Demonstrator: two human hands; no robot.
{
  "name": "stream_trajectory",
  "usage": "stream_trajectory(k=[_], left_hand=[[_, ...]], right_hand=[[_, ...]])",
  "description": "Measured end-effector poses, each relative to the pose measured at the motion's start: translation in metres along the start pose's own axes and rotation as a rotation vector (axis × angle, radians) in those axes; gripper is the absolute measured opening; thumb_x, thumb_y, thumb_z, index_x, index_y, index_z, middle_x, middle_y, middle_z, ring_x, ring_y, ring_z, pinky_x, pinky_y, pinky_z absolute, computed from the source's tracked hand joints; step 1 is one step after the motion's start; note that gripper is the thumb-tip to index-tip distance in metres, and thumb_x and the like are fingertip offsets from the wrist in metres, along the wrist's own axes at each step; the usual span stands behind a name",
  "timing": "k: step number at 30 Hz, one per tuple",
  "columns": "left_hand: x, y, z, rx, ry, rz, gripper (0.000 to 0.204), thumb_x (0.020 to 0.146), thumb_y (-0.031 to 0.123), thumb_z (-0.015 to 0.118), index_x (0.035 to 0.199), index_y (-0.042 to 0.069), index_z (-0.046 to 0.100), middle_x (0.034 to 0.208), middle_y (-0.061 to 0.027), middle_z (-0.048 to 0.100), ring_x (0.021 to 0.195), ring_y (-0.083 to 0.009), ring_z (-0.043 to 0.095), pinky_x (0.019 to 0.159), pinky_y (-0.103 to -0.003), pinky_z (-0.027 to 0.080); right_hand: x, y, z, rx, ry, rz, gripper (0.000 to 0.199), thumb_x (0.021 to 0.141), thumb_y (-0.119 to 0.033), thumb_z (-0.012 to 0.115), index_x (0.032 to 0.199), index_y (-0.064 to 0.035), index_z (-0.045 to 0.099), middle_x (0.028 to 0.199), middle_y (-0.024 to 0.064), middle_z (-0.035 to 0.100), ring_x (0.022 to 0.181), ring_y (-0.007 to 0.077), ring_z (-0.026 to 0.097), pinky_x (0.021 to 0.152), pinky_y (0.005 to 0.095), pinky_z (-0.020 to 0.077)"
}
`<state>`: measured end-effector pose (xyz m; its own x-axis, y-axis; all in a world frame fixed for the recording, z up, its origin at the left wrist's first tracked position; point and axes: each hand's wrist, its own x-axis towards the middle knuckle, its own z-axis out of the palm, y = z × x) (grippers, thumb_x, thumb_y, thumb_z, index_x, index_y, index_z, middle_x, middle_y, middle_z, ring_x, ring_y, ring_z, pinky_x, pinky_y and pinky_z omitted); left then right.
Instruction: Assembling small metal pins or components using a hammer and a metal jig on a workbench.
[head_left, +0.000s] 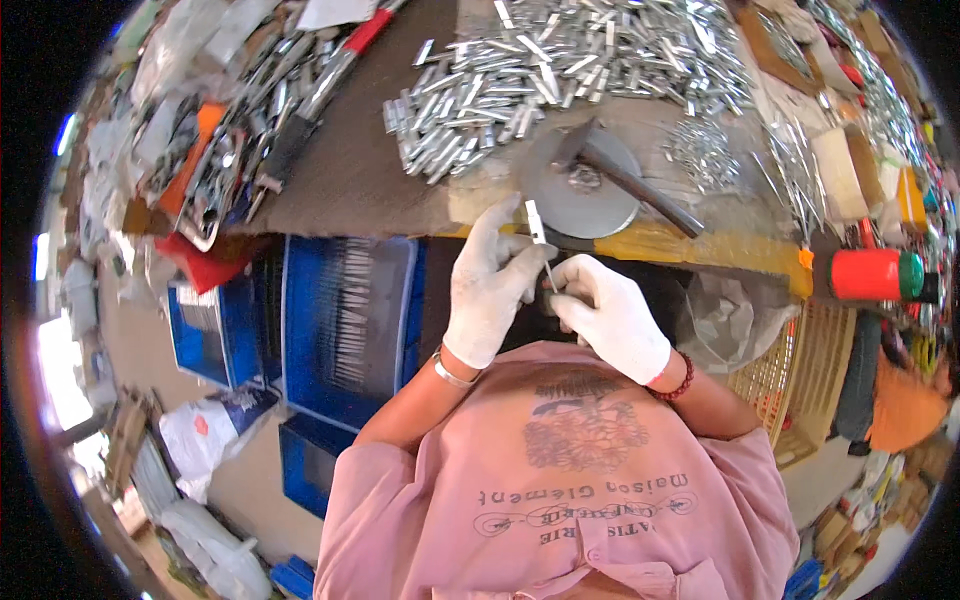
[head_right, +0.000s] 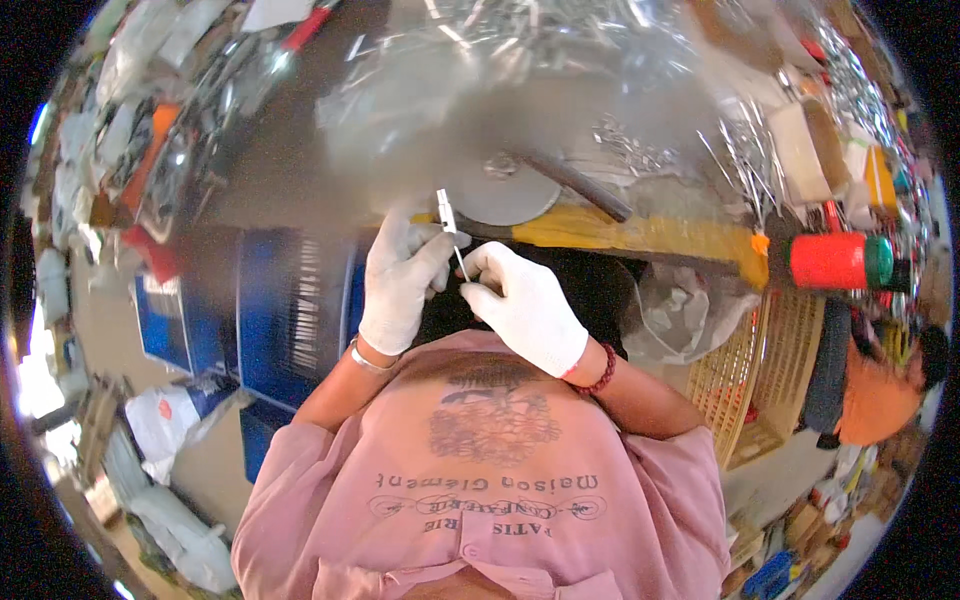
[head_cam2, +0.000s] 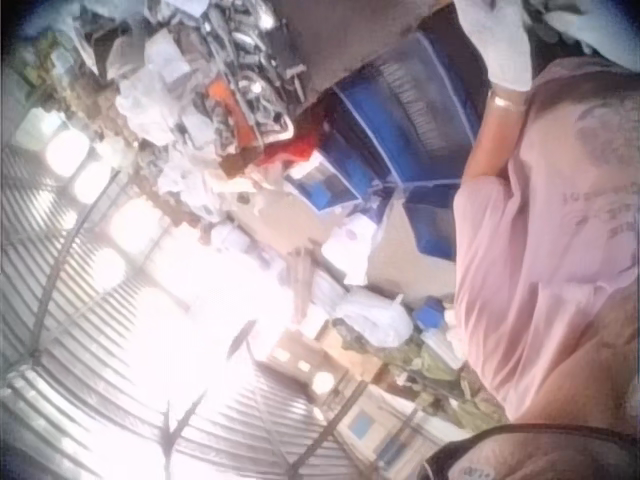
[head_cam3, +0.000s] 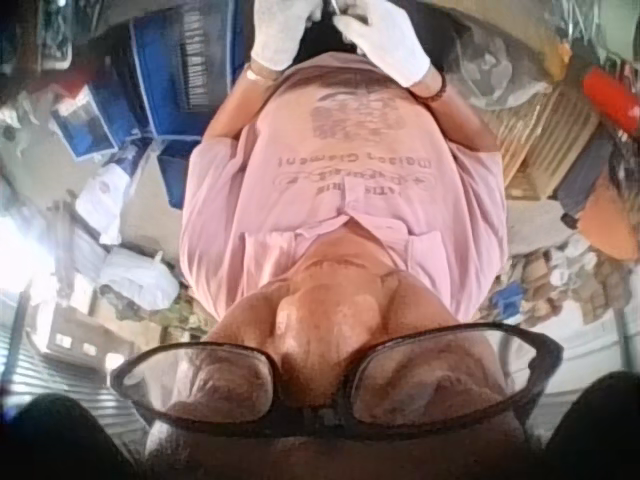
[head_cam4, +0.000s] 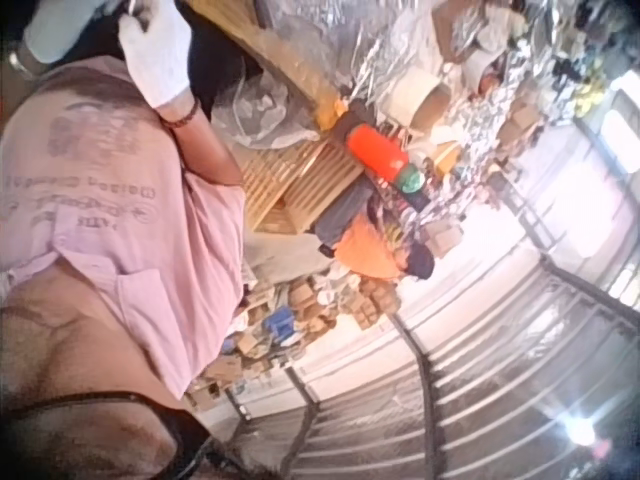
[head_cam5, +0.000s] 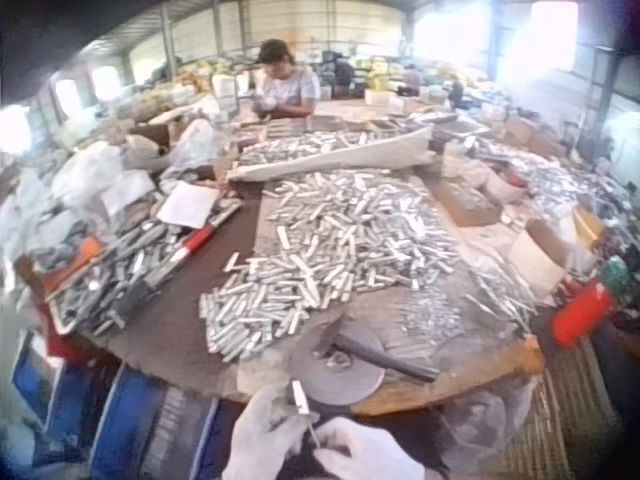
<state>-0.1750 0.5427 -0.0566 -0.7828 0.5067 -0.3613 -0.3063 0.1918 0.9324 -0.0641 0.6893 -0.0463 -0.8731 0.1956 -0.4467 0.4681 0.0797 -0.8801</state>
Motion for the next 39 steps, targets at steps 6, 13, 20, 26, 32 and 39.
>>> stream_trajectory(k=[6,13,20,26,32,39], left_hand=[[-0.005,0.003,-0.037,-0.25,0.134,0.121,0.058,0.1,0.008,0.072,0.152,0.002,0.047,0.102,-0.0126,0.074,0.065,-0.0053,0.05,0.055,-0.021,0.04],[-0.002,-0.106,-0.156,-0.243,0.687,-0.009,0.051,0.098,0.006,0.071,0.146,0.002,0.054,0.103,-0.0079,0.074,0.077,-0.0083,0.062,0.063,-0.024,0.048],[0.021,-0.316,-0.302,0.073,1.171,-0.208,0.05,0.083,0.017,0.082,0.128,-0.002,0.07,0.11,-0.0169,0.077,0.096,-0.0266,0.074,0.089,-0.037,0.058],[0.068,-0.302,-0.322,0.235,1.225,-0.358,0.049,0.082,0.016,0.084,0.126,-0.001,0.072,0.12,-0.0202,0.077,0.109,-0.0352,0.074,0.097,-0.041,0.056],[0.057,-0.355,-0.375,0.597,1.227,-0.348,0.051,0.083,0.023,0.086,0.126,-0.001,0.072,0.123,-0.0228,0.076,0.116,-0.0378,0.072,0.103,-0.043,0.054],[0.055,-0.241,-0.321,0.523,1.403,0.222,0.029,0.097,0.025,0.081,0.111,0.001,0.072,0.106,-0.0141,0.077,0.095,-0.0264,0.071,0.09,-0.039,0.056]], right_hand=[[0.007,-0.012,-0.017,-0.013,0.112,-0.272,0.05,0.097,-0.004,0.065,0.147,-0.0068,0.06,0.096,0.0055,0.071,0.076,0.0112,0.065,0.071,0.0263,0.0551],[0.031,0.009,-0.04,0.068,0.323,-0.4,0.048,0.101,0.0,0.052,0.148,-0.0005,0.058,0.094,0.0054,0.066,0.062,0.0054,0.051,0.058,0.0204,0.0446],[0.038,0.013,-0.038,0.106,0.297,-0.433,0.046,0.101,-0.003,0.052,0.147,0.0013,0.059,0.094,0.0059,0.067,0.062,0.0055,0.05,0.056,0.0207,0.0439],[0.034,0.014,-0.039,0.126,0.337,-0.426,0.047,0.101,-0.006,0.053,0.147,0.0017,0.058,0.092,0.0075,0.067,0.061,0.0067,0.051,0.055,0.0211,0.0438],[0.032,0.011,-0.043,0.173,0.3,-0.425,0.049,0.1,-0.009,0.055,0.147,0.0011,0.059,0.092,0.0085,0.068,0.062,0.0069,0.053,0.056,0.0214,0.0448],[0.035,0.008,-0.037,0.225,0.189,-0.389,0.048,0.099,0.003,0.052,0.146,-0.0021,0.06,0.095,0.0055,0.07,0.065,0.0054,0.054,0.061,0.021,0.0476]])
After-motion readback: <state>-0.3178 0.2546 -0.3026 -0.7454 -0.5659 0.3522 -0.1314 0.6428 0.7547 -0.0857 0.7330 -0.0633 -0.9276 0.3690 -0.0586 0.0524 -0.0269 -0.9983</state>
